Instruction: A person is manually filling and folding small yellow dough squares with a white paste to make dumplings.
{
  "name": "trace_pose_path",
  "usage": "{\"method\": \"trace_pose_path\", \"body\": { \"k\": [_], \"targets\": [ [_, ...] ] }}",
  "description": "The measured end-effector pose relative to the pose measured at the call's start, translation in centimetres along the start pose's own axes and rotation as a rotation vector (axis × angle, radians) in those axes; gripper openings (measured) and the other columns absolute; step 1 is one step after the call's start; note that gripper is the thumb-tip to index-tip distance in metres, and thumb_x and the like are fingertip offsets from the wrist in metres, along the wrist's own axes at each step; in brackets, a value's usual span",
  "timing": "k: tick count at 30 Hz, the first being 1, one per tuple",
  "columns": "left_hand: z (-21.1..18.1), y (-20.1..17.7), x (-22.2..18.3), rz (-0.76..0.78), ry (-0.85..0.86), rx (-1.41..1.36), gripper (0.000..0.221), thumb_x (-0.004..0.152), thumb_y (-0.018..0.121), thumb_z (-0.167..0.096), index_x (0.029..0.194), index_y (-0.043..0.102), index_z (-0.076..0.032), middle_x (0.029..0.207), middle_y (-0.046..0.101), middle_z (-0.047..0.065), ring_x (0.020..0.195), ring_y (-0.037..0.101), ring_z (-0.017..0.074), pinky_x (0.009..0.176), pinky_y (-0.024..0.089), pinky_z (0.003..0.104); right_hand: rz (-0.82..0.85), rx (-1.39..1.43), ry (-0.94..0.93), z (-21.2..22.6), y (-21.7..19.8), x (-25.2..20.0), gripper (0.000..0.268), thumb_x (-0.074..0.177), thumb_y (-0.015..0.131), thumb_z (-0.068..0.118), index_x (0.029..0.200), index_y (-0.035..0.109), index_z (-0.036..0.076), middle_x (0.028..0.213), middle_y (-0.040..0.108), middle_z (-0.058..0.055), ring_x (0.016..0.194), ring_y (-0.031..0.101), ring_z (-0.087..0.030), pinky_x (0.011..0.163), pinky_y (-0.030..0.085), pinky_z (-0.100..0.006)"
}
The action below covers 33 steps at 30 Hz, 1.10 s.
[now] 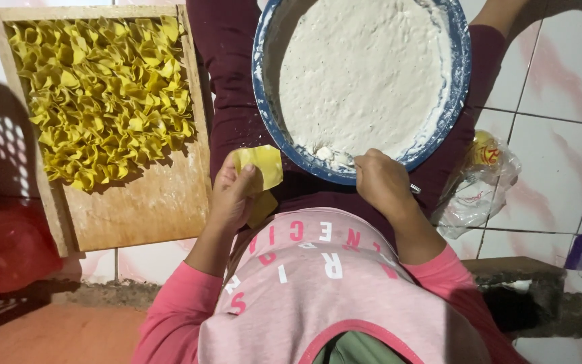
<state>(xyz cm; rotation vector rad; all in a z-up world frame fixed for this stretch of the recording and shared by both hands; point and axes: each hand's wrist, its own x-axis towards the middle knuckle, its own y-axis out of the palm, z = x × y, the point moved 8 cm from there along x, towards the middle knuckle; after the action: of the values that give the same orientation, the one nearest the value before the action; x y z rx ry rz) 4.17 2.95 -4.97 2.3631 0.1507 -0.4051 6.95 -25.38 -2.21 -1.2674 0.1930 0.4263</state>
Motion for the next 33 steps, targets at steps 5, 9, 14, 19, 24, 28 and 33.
{"method": "trace_pose_path", "body": {
  "k": [5, 9, 14, 19, 24, 28, 33],
  "targets": [
    [1.5, -0.8, 0.0, -0.024, -0.045, 0.006, 0.008, 0.100, 0.062, -0.008, 0.107, 0.061, -0.004, 0.059, 0.054, 0.001, 0.047, 0.047, 0.0053, 0.049, 0.042, 0.019, 0.076, 0.099, 0.023, 0.2, 0.2, 0.9, 0.017, 0.096, 0.063, 0.013, 0.100, 0.080, 0.012, 0.083, 0.070, -0.012, 0.081, 0.073, -0.033, 0.067, 0.059, -0.042],
    [2.2, -1.2, 0.0, -0.064, -0.055, 0.019, 0.008, 0.100, 0.062, -0.010, 0.103, 0.063, -0.003, 0.056, 0.052, 0.003, 0.045, 0.046, 0.0055, 0.048, 0.041, 0.019, 0.096, 0.238, 0.010, 0.7, -0.4, 1.6, 0.019, 0.094, 0.065, 0.008, 0.105, 0.080, 0.006, 0.087, 0.072, -0.017, 0.085, 0.073, -0.034, 0.068, 0.059, -0.041],
    [2.3, -1.6, 0.2, -0.106, -0.055, 0.049, 0.013, 0.100, 0.062, -0.010, 0.108, 0.065, 0.000, 0.057, 0.054, 0.002, 0.044, 0.049, 0.0053, 0.047, 0.043, 0.019, 0.073, 0.418, 0.002, 0.9, -0.5, 1.2, 0.020, 0.093, 0.066, 0.005, 0.107, 0.080, 0.004, 0.090, 0.074, -0.020, 0.089, 0.073, -0.037, 0.071, 0.059, -0.042],
    [2.4, -2.4, 0.5, -0.132, -0.041, 0.047, 0.018, 0.102, 0.059, -0.009, 0.113, 0.066, 0.003, 0.059, 0.054, 0.005, 0.046, 0.051, 0.0088, 0.047, 0.044, 0.023, -0.003, 0.515, -0.005, 0.5, -0.6, 0.7, 0.020, 0.091, 0.070, 0.005, 0.108, 0.080, 0.005, 0.094, 0.075, -0.021, 0.093, 0.073, -0.035, 0.073, 0.059, -0.041],
    [2.8, -1.8, 1.1, -0.068, -0.022, 0.016, 0.014, 0.104, 0.056, -0.010, 0.106, 0.064, 0.000, 0.057, 0.044, 0.002, 0.046, 0.039, 0.0071, 0.043, 0.034, 0.022, 0.013, 0.158, 0.058, -0.1, 0.4, 0.8, 0.020, 0.097, 0.064, 0.020, 0.109, 0.080, 0.015, 0.091, 0.072, -0.010, 0.089, 0.073, -0.030, 0.075, 0.061, -0.041],
    [3.4, -1.8, 1.4, -0.066, -0.028, -0.007, 0.013, 0.104, 0.055, -0.009, 0.107, 0.064, 0.001, 0.057, 0.042, 0.002, 0.045, 0.038, 0.0074, 0.042, 0.033, 0.022, 0.033, 0.115, 0.041, 0.8, 1.1, 1.3, 0.021, 0.097, 0.063, 0.017, 0.109, 0.079, 0.013, 0.090, 0.072, -0.011, 0.088, 0.073, -0.032, 0.074, 0.061, -0.042],
    [3.4, -1.2, 2.0, -0.059, -0.012, 0.010, 0.015, 0.105, 0.055, -0.013, 0.106, 0.064, -0.001, 0.058, 0.044, 0.003, 0.047, 0.041, 0.0089, 0.044, 0.035, 0.023, 0.081, 0.392, 0.096, 0.6, 0.4, 1.7, 0.021, 0.096, 0.065, 0.009, 0.109, 0.081, 0.006, 0.092, 0.075, -0.017, 0.089, 0.074, -0.036, 0.076, 0.060, -0.043]
  ]
}}
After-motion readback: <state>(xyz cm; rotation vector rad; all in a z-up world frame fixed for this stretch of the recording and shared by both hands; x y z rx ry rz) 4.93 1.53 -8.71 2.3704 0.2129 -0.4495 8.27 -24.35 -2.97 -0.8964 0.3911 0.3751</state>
